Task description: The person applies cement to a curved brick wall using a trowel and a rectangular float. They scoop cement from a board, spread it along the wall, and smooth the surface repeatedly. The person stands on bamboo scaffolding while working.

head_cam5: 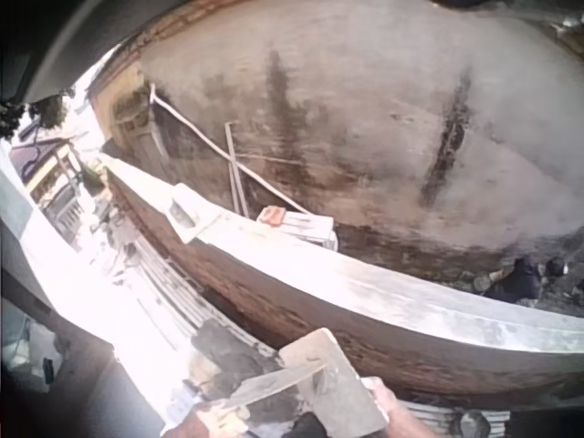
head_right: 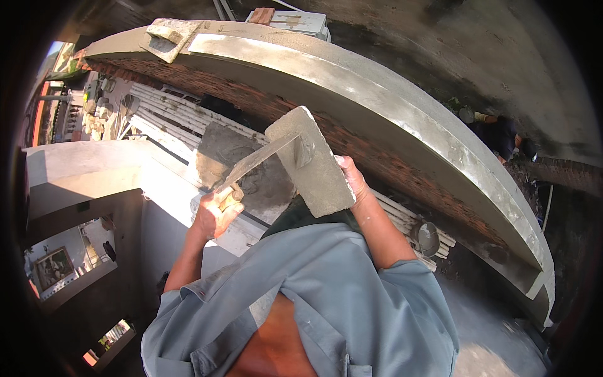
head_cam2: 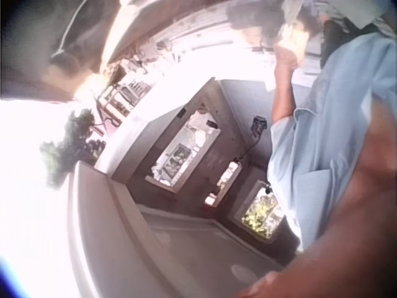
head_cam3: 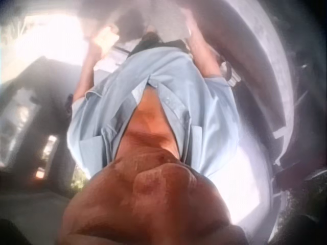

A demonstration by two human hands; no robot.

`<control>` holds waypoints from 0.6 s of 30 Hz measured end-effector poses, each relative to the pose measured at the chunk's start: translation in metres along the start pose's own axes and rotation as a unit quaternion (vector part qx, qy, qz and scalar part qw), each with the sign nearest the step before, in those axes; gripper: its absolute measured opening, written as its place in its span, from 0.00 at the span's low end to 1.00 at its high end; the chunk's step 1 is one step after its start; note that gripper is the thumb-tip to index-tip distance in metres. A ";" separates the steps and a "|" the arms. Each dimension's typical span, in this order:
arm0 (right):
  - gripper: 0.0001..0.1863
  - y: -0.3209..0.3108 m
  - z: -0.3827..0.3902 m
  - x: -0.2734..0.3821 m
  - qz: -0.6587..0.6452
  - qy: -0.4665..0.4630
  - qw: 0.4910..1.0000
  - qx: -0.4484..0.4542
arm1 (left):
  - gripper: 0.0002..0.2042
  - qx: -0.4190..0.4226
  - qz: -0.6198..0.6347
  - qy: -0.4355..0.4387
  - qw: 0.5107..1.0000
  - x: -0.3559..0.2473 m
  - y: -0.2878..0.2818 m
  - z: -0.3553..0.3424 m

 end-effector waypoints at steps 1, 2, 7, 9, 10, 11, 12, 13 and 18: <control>0.43 0.002 0.005 0.000 -0.009 -0.005 1.000 -0.002 | 0.17 0.020 -0.051 0.053 0.997 -0.003 -0.003 -0.006; 0.44 0.003 0.010 -0.001 -0.008 -0.013 1.000 -0.005 | 0.18 0.040 -0.103 0.110 0.988 -0.006 -0.007 -0.015; 0.50 0.007 0.043 -0.005 0.023 -0.053 0.998 -0.016 | 0.20 0.081 -0.109 0.088 0.987 -0.013 -0.023 -0.056; 0.53 0.003 0.060 -0.006 0.025 -0.068 0.997 0.016 | 0.20 -0.006 -0.156 0.255 0.954 -0.020 -0.028 -0.074; 0.54 -0.002 0.069 -0.006 0.045 -0.069 0.997 -0.001 | 0.20 -0.063 -0.178 0.350 0.918 -0.023 -0.030 -0.082; 0.55 -0.007 0.078 -0.010 0.048 -0.085 0.995 -0.014 | 0.20 0.000 -0.180 0.260 0.949 -0.023 -0.028 -0.093; 0.54 -0.013 0.086 -0.015 0.047 -0.103 0.993 -0.018 | 0.21 -0.027 -0.147 0.306 0.940 -0.026 -0.027 -0.105; 0.53 -0.021 0.095 -0.021 0.034 -0.111 0.993 -0.034 | 0.21 -0.038 -0.152 0.315 0.936 -0.027 -0.023 -0.117; 0.48 -0.069 0.137 -0.077 -0.047 -0.149 0.971 -0.180 | 0.18 -0.050 -0.180 0.327 0.926 -0.028 0.006 -0.182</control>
Point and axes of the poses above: each hand's wrist, its own z-axis away from the middle knuckle, its own y-axis out of the palm, x = y × z, the point moved 1 cm from there along -z, towards the middle knuckle, and after that the axes turned 1 degree about -z, right-handed, at the moved point
